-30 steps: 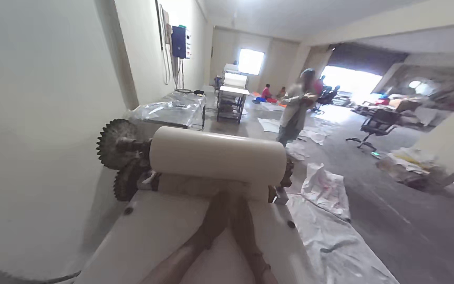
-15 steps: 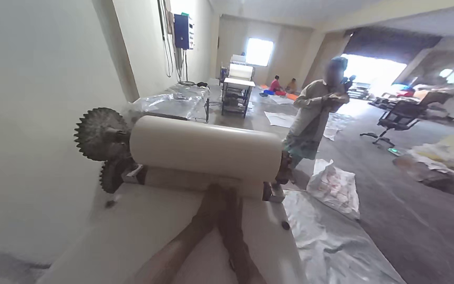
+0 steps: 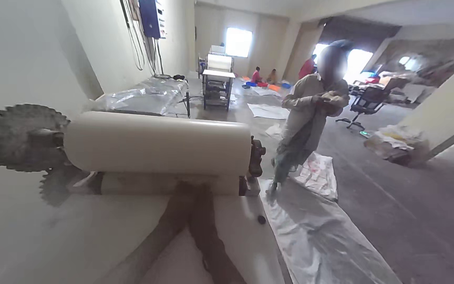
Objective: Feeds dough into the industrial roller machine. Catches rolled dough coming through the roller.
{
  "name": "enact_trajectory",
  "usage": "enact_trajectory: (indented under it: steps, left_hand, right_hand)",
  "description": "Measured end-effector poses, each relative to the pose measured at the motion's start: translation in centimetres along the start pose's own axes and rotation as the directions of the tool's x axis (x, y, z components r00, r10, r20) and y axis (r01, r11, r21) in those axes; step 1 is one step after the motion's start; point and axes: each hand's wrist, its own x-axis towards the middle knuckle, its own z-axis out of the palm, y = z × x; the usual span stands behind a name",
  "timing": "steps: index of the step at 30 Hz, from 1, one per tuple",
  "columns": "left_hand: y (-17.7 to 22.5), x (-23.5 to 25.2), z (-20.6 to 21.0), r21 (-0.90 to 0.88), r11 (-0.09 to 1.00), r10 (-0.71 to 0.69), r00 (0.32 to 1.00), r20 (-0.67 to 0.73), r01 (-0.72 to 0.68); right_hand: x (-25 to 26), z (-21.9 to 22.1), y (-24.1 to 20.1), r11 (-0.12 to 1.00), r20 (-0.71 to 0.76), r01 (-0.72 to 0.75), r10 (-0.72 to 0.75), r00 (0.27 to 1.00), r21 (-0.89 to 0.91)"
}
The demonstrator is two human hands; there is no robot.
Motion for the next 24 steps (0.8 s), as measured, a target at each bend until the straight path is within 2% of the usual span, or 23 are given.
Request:
enact_trajectory:
  steps: [2, 4, 9, 10, 11, 12, 14, 16, 19, 22, 24]
  left_hand:
    - [1.4, -0.3, -1.8, -0.014, 1.000, 0.000, 0.998, 0.064, 0.001]
    - [2.6, -0.6, -3.5, -0.049, 0.998, -0.044, 0.992, 0.118, 0.050]
    - [2.5, -0.6, -2.1, -0.031, 0.993, -0.113, 0.993, 0.019, 0.113]
    - [3.0, -0.6, -2.2, -0.049, 0.987, -0.154, 0.988, -0.017, 0.153]
    - [3.7, -0.5, -2.6, -0.062, 0.973, -0.220, 0.975, 0.004, 0.220]
    - [3.5, -0.2, -1.6, -0.067, 0.964, -0.258, 0.966, -0.032, 0.255]
    - [1.5, 0.2, 1.7, -0.063, 0.973, -0.229, 0.961, -0.153, 0.222]
    - [1.4, 0.2, 2.6, -0.091, 0.971, -0.238, 0.949, -0.209, 0.223]
    - [2.0, -0.1, 2.4, -0.136, 0.958, -0.275, 0.943, -0.187, 0.253]
    - [3.7, -0.4, 0.6, -0.208, 0.917, -0.365, 0.926, -0.090, 0.341]
    - [4.7, 0.0, 0.4, -0.228, 0.882, -0.435, 0.899, -0.056, 0.412]
  right_hand:
    - [0.0, 0.2, 1.0, 0.997, -0.054, 0.026, -0.022, 0.998, 0.076]
    - [0.3, -0.3, 0.9, 0.999, -0.028, 0.047, -0.046, 0.999, 0.023]
    - [0.6, -0.2, 1.8, 0.994, 0.032, 0.113, -0.113, 0.993, -0.005]
    - [0.8, -0.8, 1.7, 0.993, 0.058, 0.114, -0.115, 0.992, 0.019]
    - [1.0, -1.2, 1.8, 0.991, 0.069, 0.129, -0.131, 0.989, 0.029]
    - [1.1, -1.4, 2.3, 0.986, 0.083, 0.162, -0.164, 0.983, 0.025]
    - [1.0, -2.6, 3.1, 0.974, 0.174, 0.225, -0.219, 0.960, -0.014]
    - [1.1, -4.6, 4.8, 0.946, 0.332, 0.317, -0.279, 0.901, -0.065]
    - [0.1, -9.7, 6.3, 0.911, 0.678, 0.406, -0.251, 0.690, -0.076]
    - [-0.5, -14.3, 6.6, 0.929, 0.828, 0.368, -0.176, 0.532, -0.038]
    - [-1.5, -15.7, 7.1, 0.925, 0.851, 0.379, -0.182, 0.493, -0.021]
